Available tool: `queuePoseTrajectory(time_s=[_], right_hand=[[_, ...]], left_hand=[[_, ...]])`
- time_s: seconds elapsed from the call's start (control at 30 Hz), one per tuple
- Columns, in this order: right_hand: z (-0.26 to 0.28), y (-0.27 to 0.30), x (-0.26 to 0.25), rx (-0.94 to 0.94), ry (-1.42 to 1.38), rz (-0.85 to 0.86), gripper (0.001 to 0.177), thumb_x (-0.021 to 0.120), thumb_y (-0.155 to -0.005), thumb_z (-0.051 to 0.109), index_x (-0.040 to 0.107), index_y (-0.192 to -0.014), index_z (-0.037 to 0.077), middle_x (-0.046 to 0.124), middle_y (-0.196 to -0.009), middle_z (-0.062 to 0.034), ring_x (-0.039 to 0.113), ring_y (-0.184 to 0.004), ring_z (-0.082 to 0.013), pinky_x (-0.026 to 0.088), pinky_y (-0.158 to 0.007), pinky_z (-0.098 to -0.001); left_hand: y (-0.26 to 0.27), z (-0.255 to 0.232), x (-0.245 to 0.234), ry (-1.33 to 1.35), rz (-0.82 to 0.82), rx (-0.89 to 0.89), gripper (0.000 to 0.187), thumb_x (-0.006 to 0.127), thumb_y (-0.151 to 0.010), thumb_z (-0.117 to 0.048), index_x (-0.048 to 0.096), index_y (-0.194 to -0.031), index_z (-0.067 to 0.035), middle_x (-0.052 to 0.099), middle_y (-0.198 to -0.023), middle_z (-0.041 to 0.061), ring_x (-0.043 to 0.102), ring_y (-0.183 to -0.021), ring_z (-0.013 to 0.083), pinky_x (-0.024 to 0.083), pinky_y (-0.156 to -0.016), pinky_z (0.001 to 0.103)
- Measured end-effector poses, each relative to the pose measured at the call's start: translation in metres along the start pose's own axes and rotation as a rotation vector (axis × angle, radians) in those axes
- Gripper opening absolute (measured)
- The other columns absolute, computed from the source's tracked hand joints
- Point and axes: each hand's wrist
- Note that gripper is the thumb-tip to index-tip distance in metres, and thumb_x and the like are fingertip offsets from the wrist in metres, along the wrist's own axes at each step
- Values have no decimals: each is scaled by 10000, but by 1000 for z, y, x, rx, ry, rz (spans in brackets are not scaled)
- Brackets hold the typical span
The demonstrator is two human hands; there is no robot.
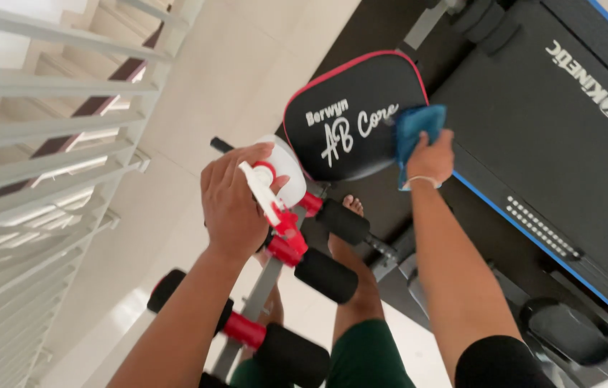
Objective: Cleaning a wooden handrail and nearby exercise equipment using a spray bottle and a cloth.
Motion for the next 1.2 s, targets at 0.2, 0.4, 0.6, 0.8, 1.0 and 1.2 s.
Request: queuePoseTrajectory(time_s=[0.2, 0.4, 0.6, 0.8, 1.0, 1.2], right_hand=[[-32, 39, -66, -123, -569, 106, 296, 769, -1005, 243, 601, -1095, 16, 707, -996, -126, 649, -931, -234, 536, -873, -373], [72, 165, -238, 81, -1007, 384, 628, 676, -917, 196, 344, -1449, 225, 676, -1192, -32, 634, -1069, -114, 516, -936, -288], [78, 250, -318, -415, -592, 571, 231, 675, -1069, 118, 769, -1280, 110, 714, -1179, -117, 679, -1087, -226, 543, -992, -341], [134, 326, -405, -713, -804, 501, 503, 710, -927, 25, 556, -1405, 48, 626, -1392, -128, 559, -1324, -220, 423, -1111, -351], [159, 378, -429, -233, -1233, 700, 881, 738, -801, 9, 252, -1502, 230, 685, -1211, -113, 691, -1076, -216, 575, -929, -352], [124, 406, -414, -700, -777, 468, 395, 744, -948, 20, 676, -1334, 77, 717, -1274, -101, 674, -1172, -200, 531, -1028, -320]], left_hand=[[8, -29, -30, 43, -17, 58, 350, 792, -925, -187, 627, -1203, -55, 711, -1224, 73, 643, -1125, 310, 449, -988, 441], [22, -74, -102, 65, -39, 154, 347, 783, -900, -230, 628, -1145, -40, 694, -1123, 90, 626, -1017, 332, 449, -912, 461], [52, -115, -183, 94, -111, 252, 363, 766, -912, -320, 632, -1101, -41, 683, -1080, 99, 633, -1016, 345, 475, -901, 457], [86, -120, -248, 289, -175, 367, 271, 717, -920, -211, 579, -1071, -32, 650, -1108, 172, 630, -1046, 373, 510, -906, 463], [121, -111, -277, 483, -106, 319, 230, 685, -935, -108, 559, -1108, -23, 664, -1068, 145, 638, -990, 369, 509, -895, 455], [146, -127, -284, 393, -209, 197, 285, 661, -937, -43, 578, -1203, 17, 663, -1053, 194, 608, -970, 415, 488, -857, 475]])
Point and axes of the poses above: each hand's wrist, its own y-axis away from the middle knuckle, its own x-axis out of the palm, z = x × y
